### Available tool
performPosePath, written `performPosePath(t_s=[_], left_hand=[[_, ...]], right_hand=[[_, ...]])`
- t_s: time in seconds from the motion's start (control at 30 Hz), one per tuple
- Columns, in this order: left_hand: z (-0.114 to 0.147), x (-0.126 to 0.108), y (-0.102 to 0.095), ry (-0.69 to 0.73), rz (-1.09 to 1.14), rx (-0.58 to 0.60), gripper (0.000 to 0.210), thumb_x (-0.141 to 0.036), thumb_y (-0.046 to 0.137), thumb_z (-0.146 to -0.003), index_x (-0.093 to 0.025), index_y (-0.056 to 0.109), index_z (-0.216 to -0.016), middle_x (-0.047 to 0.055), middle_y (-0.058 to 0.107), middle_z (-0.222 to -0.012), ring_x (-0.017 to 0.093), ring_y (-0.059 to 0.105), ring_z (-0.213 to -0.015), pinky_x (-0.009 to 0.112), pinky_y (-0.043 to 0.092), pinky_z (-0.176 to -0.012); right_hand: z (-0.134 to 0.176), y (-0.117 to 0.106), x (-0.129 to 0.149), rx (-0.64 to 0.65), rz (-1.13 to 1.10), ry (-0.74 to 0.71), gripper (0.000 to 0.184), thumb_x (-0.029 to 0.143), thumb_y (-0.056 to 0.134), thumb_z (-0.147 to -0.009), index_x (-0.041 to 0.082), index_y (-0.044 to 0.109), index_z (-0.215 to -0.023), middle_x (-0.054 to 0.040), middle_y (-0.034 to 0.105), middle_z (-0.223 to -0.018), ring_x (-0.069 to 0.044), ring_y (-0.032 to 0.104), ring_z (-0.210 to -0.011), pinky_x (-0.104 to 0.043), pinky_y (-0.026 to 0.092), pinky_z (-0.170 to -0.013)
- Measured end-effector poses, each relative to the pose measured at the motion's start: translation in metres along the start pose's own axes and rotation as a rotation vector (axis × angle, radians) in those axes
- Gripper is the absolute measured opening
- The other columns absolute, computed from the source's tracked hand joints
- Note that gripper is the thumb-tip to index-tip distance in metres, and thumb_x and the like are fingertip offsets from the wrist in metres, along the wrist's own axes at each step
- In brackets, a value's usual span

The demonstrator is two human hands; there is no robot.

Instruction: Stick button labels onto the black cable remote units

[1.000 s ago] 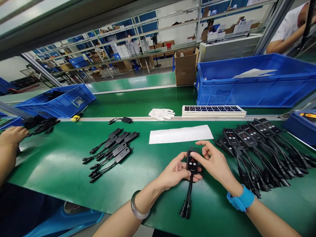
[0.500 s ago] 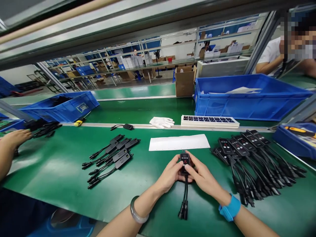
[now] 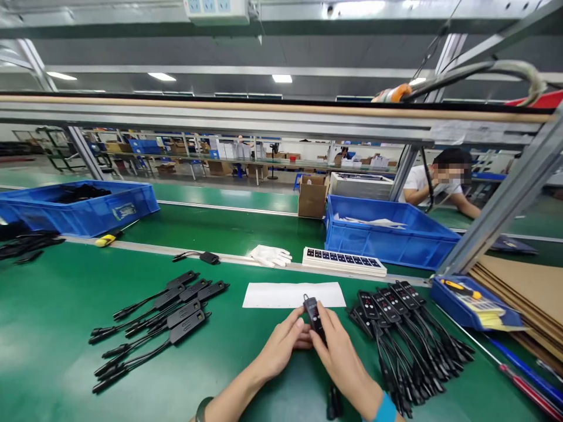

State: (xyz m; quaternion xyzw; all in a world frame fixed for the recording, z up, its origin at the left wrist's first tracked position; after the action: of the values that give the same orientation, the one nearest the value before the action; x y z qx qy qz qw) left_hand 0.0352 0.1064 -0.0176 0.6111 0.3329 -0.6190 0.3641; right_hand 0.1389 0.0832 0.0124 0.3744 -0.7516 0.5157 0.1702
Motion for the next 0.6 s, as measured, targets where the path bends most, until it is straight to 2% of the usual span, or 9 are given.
performPosePath(t_s=[0.1,0.17,0.23,0.27,0.33,0.4,0.5,0.57,0.6], left_hand=[[-0.003,-0.017,-0.028,0.176,-0.661,-0.113,0.047,-0.042,0.043,-0.09,-0.023,0.045,-0.133,0.012,0.051,-0.134,0.026,0.045,-0.126,0.046,0.03,-0.109],[-0.007,-0.015,-0.047,0.145,-0.994,-0.173,0.047,-0.033,0.042,-0.09,-0.021,0.043,-0.135,0.011,0.037,-0.146,0.027,0.027,-0.138,0.051,0.019,-0.114],[-0.011,-0.006,-0.062,0.036,-1.191,-0.186,0.048,-0.029,0.039,-0.089,-0.018,0.041,-0.137,0.013,0.029,-0.15,0.029,0.017,-0.141,0.056,0.015,-0.113],[-0.012,-0.003,-0.067,-0.013,-1.246,-0.187,0.049,-0.029,0.038,-0.09,-0.017,0.04,-0.137,0.013,0.027,-0.15,0.029,0.015,-0.141,0.057,0.015,-0.113],[-0.013,-0.001,-0.07,-0.06,-1.292,-0.192,0.05,-0.031,0.037,-0.09,-0.016,0.038,-0.138,0.015,0.026,-0.15,0.029,0.015,-0.141,0.057,0.016,-0.112],[-0.013,-0.002,-0.068,-0.062,-1.312,-0.202,0.051,-0.03,0.037,-0.09,-0.016,0.038,-0.139,0.015,0.027,-0.15,0.029,0.015,-0.14,0.056,0.017,-0.113],[-0.015,0.001,-0.068,-0.044,-1.341,-0.216,0.051,-0.028,0.038,-0.088,-0.016,0.04,-0.138,0.015,0.03,-0.149,0.029,0.018,-0.14,0.055,0.018,-0.113],[-0.018,0.006,-0.074,0.013,-1.361,-0.247,0.05,-0.027,0.039,-0.088,-0.016,0.043,-0.136,0.016,0.033,-0.147,0.03,0.022,-0.138,0.055,0.022,-0.112],[-0.019,0.008,-0.079,0.073,-1.375,-0.277,0.048,-0.027,0.04,-0.088,-0.016,0.045,-0.134,0.016,0.035,-0.146,0.031,0.024,-0.137,0.056,0.025,-0.11]], right_hand=[[-0.013,-0.041,-0.03,-0.108,0.257,0.082,0.045,0.026,0.034,-0.092,0.016,0.038,-0.136,-0.0165,0.048,-0.115,-0.028,0.06,-0.098,-0.039,0.054,-0.081],[-0.018,-0.072,-0.062,-0.098,0.482,0.227,0.044,0.021,0.034,-0.09,0.007,0.045,-0.13,-0.0199,0.049,-0.109,-0.029,0.062,-0.086,-0.041,0.054,-0.073],[-0.02,-0.095,-0.095,0.01,0.687,0.387,0.045,0.011,0.03,-0.088,0.001,0.046,-0.128,-0.0224,0.051,-0.108,-0.03,0.062,-0.082,-0.043,0.051,-0.07],[-0.02,-0.104,-0.106,0.058,0.778,0.441,0.046,0.007,0.028,-0.086,0.001,0.047,-0.128,-0.0228,0.053,-0.107,-0.032,0.061,-0.087,-0.045,0.05,-0.072],[-0.025,-0.113,-0.116,0.099,0.89,0.48,0.047,0.004,0.028,-0.085,0.005,0.052,-0.125,-0.0223,0.054,-0.108,-0.036,0.057,-0.098,-0.049,0.046,-0.076],[-0.039,-0.104,-0.109,0.13,0.841,0.412,0.044,0.004,0.031,-0.085,0.007,0.055,-0.122,-0.0221,0.053,-0.113,-0.038,0.052,-0.106,-0.05,0.044,-0.081],[-0.069,-0.064,-0.087,0.271,0.624,0.231,0.041,0.004,0.044,-0.081,0.009,0.056,-0.121,-0.0196,0.052,-0.118,-0.033,0.048,-0.112,-0.044,0.041,-0.091],[-0.089,-0.039,-0.081,0.357,0.555,0.187,0.048,0.008,0.061,-0.074,0.012,0.056,-0.121,-0.0162,0.053,-0.118,-0.03,0.047,-0.114,-0.039,0.039,-0.095],[-0.098,-0.029,-0.082,0.394,0.528,0.186,0.057,0.014,0.071,-0.068,0.013,0.055,-0.123,-0.0161,0.052,-0.12,-0.03,0.047,-0.114,-0.039,0.038,-0.096]])
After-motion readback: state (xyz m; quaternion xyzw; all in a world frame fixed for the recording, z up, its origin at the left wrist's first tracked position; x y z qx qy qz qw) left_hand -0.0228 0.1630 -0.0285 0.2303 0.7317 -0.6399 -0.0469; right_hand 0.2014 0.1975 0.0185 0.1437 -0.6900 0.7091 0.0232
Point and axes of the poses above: each hand's wrist, its own z-axis away from the middle knuckle, its own y-axis out of the palm, x = y × z, the point moved 9 cm from there along -z, towards the middle knuckle
